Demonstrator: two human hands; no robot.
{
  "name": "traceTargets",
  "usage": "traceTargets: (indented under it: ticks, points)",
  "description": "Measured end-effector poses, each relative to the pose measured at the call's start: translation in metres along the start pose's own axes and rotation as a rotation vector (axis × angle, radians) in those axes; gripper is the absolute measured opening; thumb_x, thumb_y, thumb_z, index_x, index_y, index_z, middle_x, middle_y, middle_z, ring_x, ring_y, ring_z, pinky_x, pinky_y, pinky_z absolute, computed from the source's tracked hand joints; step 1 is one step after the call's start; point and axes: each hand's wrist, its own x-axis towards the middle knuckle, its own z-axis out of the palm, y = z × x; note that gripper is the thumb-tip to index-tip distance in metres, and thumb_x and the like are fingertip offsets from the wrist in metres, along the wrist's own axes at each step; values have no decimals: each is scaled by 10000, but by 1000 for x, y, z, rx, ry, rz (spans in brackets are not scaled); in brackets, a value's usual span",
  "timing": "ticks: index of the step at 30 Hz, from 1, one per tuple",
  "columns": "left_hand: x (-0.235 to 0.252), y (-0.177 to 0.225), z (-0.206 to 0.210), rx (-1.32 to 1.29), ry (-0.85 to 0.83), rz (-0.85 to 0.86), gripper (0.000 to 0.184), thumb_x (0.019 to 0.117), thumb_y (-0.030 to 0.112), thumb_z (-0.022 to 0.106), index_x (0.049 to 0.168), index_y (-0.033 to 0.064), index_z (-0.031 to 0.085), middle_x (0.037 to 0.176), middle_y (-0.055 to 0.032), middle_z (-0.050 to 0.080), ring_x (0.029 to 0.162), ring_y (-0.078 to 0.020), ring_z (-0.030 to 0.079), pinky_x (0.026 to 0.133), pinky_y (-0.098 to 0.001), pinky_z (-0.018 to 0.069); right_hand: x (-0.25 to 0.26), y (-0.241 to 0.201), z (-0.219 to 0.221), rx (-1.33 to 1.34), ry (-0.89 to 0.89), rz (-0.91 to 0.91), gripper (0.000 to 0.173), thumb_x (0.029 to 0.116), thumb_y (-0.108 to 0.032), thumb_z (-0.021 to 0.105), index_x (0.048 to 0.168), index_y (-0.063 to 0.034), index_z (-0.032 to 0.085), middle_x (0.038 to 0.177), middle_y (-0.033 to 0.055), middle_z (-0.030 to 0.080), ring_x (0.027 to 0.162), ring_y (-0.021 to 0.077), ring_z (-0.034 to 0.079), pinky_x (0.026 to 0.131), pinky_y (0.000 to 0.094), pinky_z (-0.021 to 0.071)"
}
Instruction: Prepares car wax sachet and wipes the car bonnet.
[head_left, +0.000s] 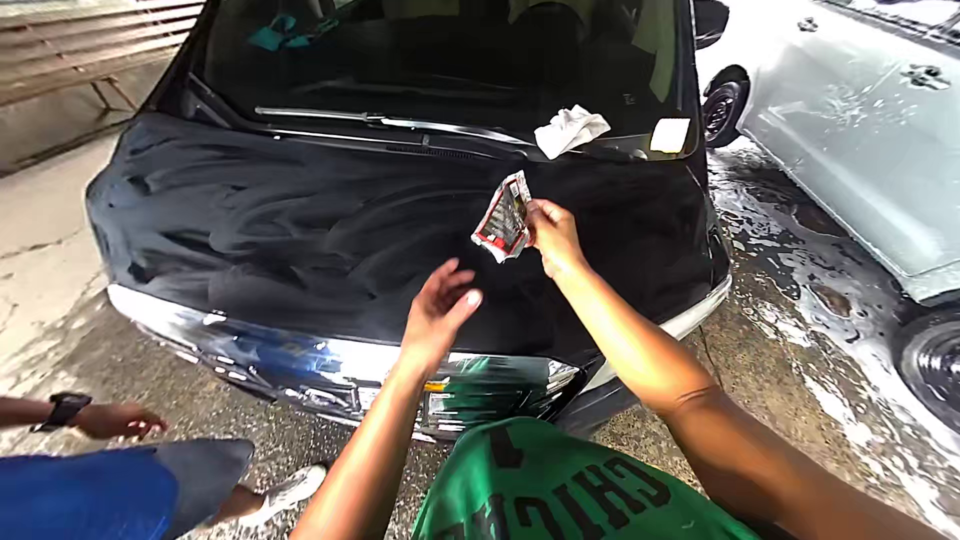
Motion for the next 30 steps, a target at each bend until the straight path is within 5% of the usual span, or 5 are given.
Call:
traceTargets:
  ticks: [3,6,15,22,30]
  points:
    - [26,6,11,-201,131,-10,428,931,98,741,1334,60,603,1094,-89,720,909,-183,706,810,-359,608,-36,10,25,31,-5,-42,289,1097,-253,476,1181,-42,655,790,49,627,554,103,549,517,265,510]
    - [30,6,5,-220,198,-17,176,908,36,747,1078,47,701,879,-74,719,693,-141,673,636,-304,594,-53,16,22,96,-73,-73,306,1069,-337,542,1192,-81,656,833,60,649,602,122,581,565,286,532]
    - [29,16,-19,245,173,157,192,887,25,758,1054,97,696,762,-33,672,560,-102,594,503,-251,511,-70,17,4,-40,-243,-96,187,990,-182,680,1065,-11,697,877,92,726,721,153,689,690,319,603]
    - [35,26,-25,487,96,243,209,868,123,820,1022,70,689,777,-40,703,605,-120,649,564,-302,560,-72,19,10,-118,-274,-173,152,968,-156,706,991,-5,710,869,102,743,782,172,728,751,372,625]
    - [33,26,-20,563,62,334,214,857,92,816,1037,78,702,859,-36,725,703,-105,681,655,-310,591,-77,18,17,-245,-286,-237,246,894,-174,798,1109,-67,740,986,55,770,884,132,745,819,373,643]
